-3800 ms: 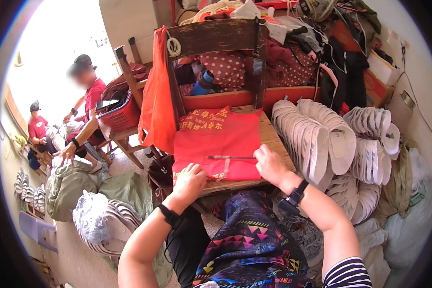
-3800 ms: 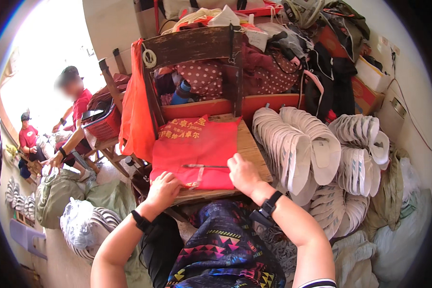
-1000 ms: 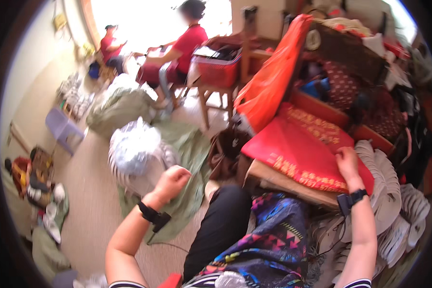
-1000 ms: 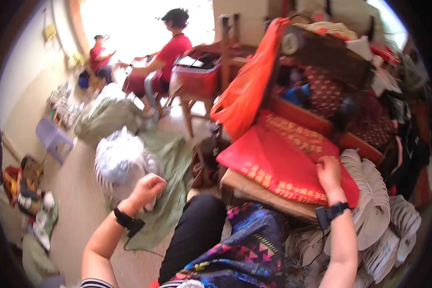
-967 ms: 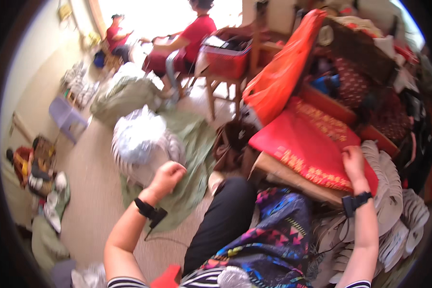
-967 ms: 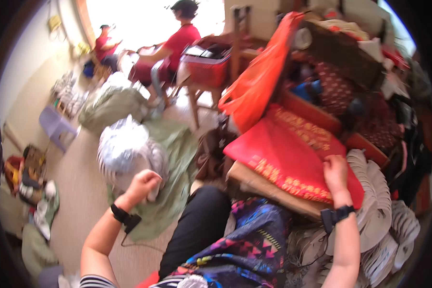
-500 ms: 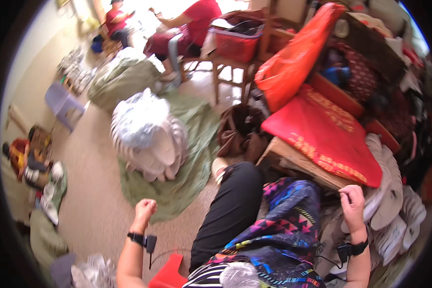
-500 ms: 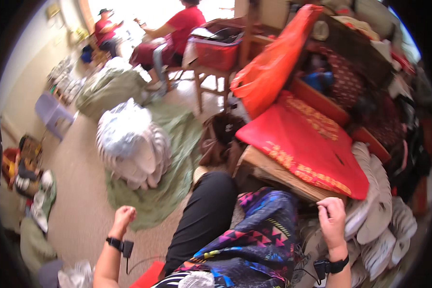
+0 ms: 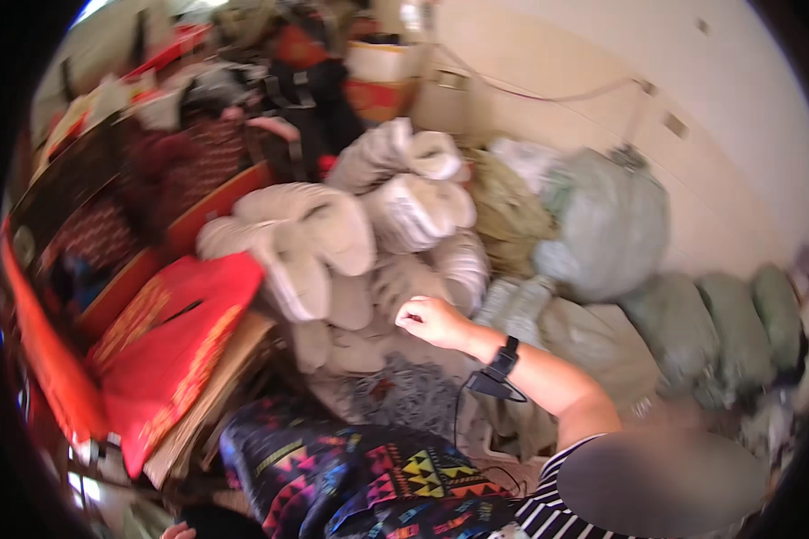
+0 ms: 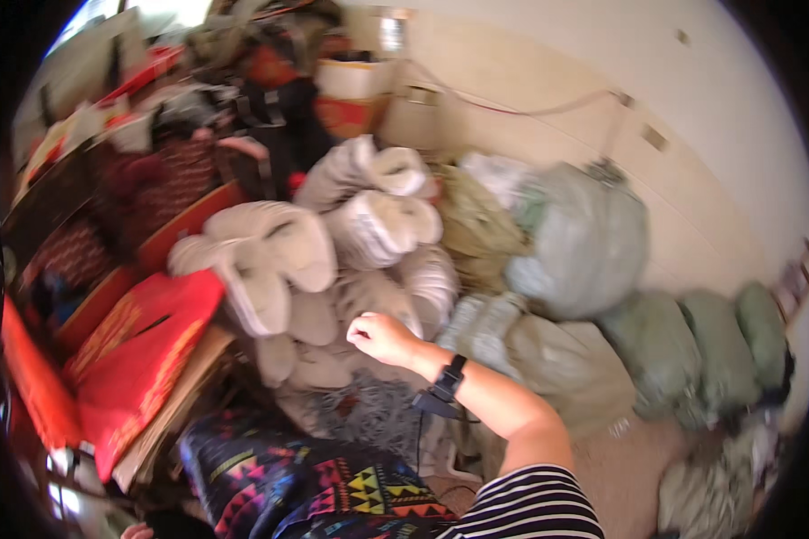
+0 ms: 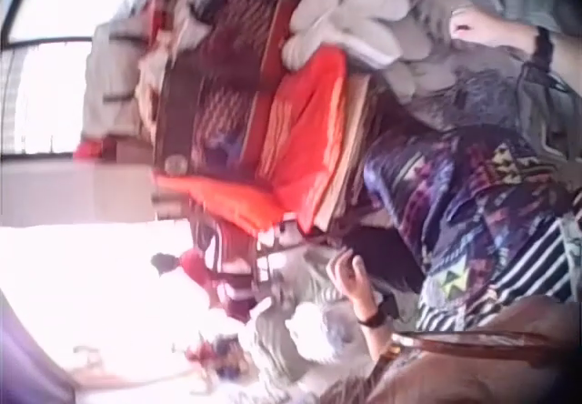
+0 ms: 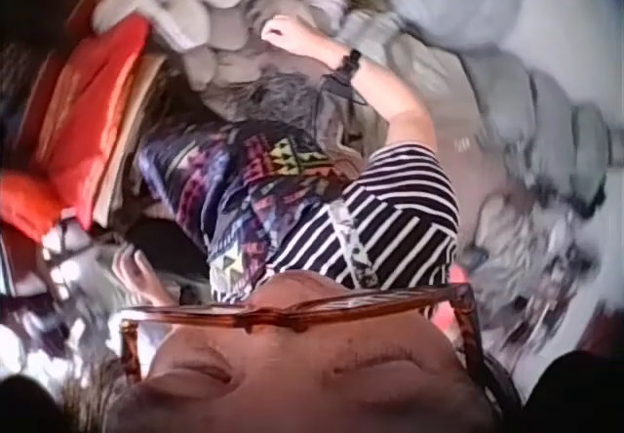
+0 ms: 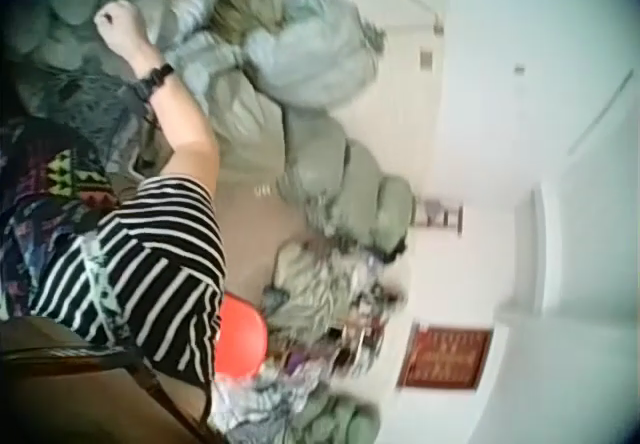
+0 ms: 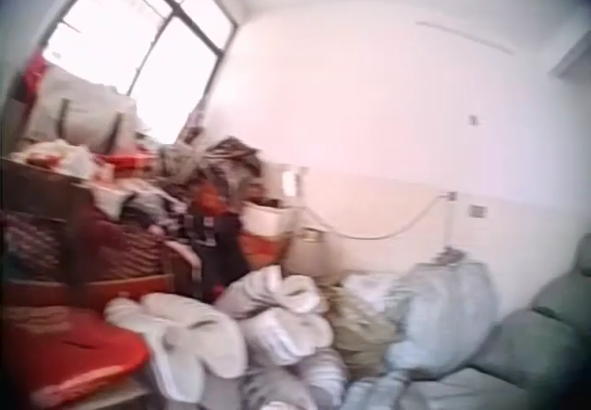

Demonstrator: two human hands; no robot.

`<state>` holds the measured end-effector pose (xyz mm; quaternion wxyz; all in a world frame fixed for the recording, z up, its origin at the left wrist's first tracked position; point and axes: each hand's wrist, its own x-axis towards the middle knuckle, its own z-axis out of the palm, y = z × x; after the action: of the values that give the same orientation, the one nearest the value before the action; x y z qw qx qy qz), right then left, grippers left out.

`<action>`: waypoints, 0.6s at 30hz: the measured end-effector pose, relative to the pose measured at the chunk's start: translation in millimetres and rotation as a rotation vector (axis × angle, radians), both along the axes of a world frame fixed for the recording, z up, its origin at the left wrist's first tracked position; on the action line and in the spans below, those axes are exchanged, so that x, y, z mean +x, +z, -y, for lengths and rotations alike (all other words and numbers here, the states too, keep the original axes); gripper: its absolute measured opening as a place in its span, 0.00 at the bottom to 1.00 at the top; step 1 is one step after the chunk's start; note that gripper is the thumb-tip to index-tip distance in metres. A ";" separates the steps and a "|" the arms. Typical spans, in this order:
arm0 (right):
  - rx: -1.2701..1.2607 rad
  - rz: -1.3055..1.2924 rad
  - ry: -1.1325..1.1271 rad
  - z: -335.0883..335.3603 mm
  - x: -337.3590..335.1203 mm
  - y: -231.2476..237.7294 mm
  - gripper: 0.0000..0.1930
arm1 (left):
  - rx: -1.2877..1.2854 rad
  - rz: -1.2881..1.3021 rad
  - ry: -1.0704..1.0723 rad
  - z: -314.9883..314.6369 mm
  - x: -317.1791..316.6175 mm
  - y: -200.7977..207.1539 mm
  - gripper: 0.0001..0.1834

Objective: Insert laces into a white athletic shoe and tie them.

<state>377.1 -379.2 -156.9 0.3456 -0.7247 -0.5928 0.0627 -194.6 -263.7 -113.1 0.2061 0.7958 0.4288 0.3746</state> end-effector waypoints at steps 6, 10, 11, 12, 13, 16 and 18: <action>-0.228 -0.103 -0.635 142.8 103.7 -58.6 0.09 | -0.002 -0.159 -0.247 -38.2 38.8 -7.0 0.07; -0.349 -0.337 -0.876 250.1 153.1 -121.3 0.18 | -0.079 -0.217 -0.246 -51.2 53.0 -23.5 0.08; -0.367 -0.403 -0.945 273.2 155.5 -133.3 0.21 | -0.096 -0.212 -0.254 -53.2 54.8 -25.5 0.08; -0.387 -0.470 -1.006 282.9 155.2 -140.1 0.24 | -0.112 -0.210 -0.253 -53.0 57.7 -26.0 0.09; -0.394 -0.485 -1.009 290.4 152.9 -146.2 0.24 | -0.114 -0.226 -0.257 -51.2 60.6 -24.4 0.09; -0.628 -0.539 -1.096 302.4 136.7 -163.1 0.37 | -0.162 -0.253 -0.231 -47.5 67.2 -19.6 0.08; -0.655 -0.569 -1.069 276.6 110.7 -161.2 0.44 | -0.233 -0.264 -0.185 -47.3 61.3 -21.3 0.09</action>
<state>487.7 -655.8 -318.1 0.2345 -0.9401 0.0093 0.2472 -133.3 -216.4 -134.4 0.2723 0.8447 0.4178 0.1943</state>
